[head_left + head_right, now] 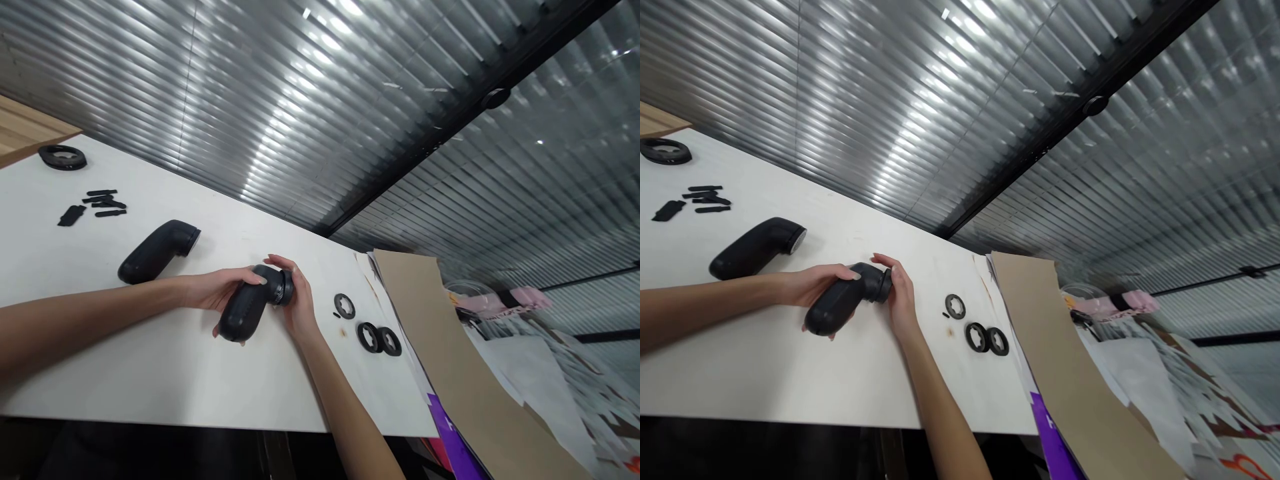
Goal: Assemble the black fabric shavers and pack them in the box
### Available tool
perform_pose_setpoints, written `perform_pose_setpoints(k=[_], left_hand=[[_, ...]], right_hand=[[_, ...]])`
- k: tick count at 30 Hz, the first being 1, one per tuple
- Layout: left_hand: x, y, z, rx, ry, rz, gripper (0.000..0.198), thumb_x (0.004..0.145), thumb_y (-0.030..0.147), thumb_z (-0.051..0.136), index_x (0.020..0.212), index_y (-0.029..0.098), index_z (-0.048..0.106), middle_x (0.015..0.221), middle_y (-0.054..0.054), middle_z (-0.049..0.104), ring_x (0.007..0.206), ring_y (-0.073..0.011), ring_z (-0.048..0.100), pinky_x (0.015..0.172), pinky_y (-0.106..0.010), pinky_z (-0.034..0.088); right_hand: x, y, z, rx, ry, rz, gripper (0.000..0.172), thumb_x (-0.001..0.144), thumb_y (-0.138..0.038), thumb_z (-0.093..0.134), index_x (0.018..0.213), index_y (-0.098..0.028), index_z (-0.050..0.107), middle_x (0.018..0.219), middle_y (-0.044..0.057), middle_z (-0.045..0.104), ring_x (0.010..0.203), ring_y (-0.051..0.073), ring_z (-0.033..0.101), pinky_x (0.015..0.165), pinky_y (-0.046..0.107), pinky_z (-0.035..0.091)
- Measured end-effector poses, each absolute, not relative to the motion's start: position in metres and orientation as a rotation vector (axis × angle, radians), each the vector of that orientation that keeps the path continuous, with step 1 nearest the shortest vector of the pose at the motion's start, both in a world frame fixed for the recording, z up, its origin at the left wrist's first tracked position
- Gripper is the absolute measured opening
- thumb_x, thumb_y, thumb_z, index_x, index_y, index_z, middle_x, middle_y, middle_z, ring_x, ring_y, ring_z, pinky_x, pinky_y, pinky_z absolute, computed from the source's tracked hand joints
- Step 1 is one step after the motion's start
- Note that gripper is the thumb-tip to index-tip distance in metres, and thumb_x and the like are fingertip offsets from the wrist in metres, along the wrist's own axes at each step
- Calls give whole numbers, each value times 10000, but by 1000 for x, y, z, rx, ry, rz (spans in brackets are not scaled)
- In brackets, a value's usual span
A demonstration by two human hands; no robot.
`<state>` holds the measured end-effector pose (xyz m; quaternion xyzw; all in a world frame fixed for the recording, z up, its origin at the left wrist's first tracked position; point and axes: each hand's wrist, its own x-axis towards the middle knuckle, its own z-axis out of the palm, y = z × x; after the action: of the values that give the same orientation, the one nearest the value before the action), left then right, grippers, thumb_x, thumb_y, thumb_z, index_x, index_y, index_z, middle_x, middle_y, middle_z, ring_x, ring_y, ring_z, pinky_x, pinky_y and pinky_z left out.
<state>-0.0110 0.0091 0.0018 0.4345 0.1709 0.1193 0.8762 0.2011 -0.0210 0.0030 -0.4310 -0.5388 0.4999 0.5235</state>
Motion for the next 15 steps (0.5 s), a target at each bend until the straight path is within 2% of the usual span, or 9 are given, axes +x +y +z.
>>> perform_pose_setpoints(k=[3, 5, 8, 10, 12, 13, 15], left_hand=[[-11, 6, 5, 916, 371, 292, 657, 896, 585, 738, 1397, 223, 516, 807, -66, 755, 698, -341, 782, 575, -450, 673], [-11, 5, 6, 913, 367, 308, 663, 885, 581, 766, 1396, 231, 530, 878, -67, 756, 691, -304, 769, 607, -443, 680], [-11, 4, 7, 897, 362, 337, 662, 881, 560, 794, 1407, 253, 534, 1054, -92, 765, 737, -259, 758, 645, -421, 684], [-11, 3, 7, 891, 369, 366, 691, 890, 528, 800, 1463, 289, 495, 1109, -90, 758, 793, -253, 756, 682, -422, 685], [-11, 4, 6, 900, 362, 380, 718, 903, 497, 795, 1510, 308, 461, 1099, -86, 749, 865, -271, 761, 721, -434, 681], [-12, 4, 5, 909, 350, 385, 722, 912, 479, 789, 1526, 309, 451, 1102, -91, 745, 916, -285, 763, 743, -437, 678], [-12, 4, 4, 933, 313, 393, 714, 933, 440, 777, 1548, 304, 441, 1127, -105, 735, 1031, -311, 760, 790, -434, 667]], right_hand=[[200, -21, -2, -1017, -1299, 1194, 552, 960, -720, 665, 1190, -239, 810, 1225, 79, 765, 977, 231, 718, 828, 332, 606], [199, -23, -3, -1016, -1294, 1237, 566, 963, -718, 650, 1216, -232, 796, 1225, 79, 766, 790, 188, 694, 651, 302, 582], [196, -26, 0, -1022, -1290, 1301, 565, 977, -703, 619, 1254, -234, 772, 1244, 77, 765, 532, 116, 586, 413, 267, 430], [192, -30, 4, -1023, -1278, 1287, 529, 979, -678, 619, 1223, -235, 774, 1217, 75, 775, 478, 109, 559, 369, 270, 382], [189, -33, 9, -1025, -1264, 1222, 483, 973, -653, 629, 1158, -236, 788, 1158, 69, 790, 544, 144, 616, 426, 290, 457], [187, -34, 10, -1028, -1262, 1180, 460, 972, -641, 632, 1124, -239, 795, 1136, 66, 796, 630, 174, 667, 506, 310, 530], [184, -35, 12, -1028, -1267, 1095, 424, 975, -616, 628, 1063, -240, 804, 1125, 68, 801, 897, 244, 744, 782, 376, 629]])
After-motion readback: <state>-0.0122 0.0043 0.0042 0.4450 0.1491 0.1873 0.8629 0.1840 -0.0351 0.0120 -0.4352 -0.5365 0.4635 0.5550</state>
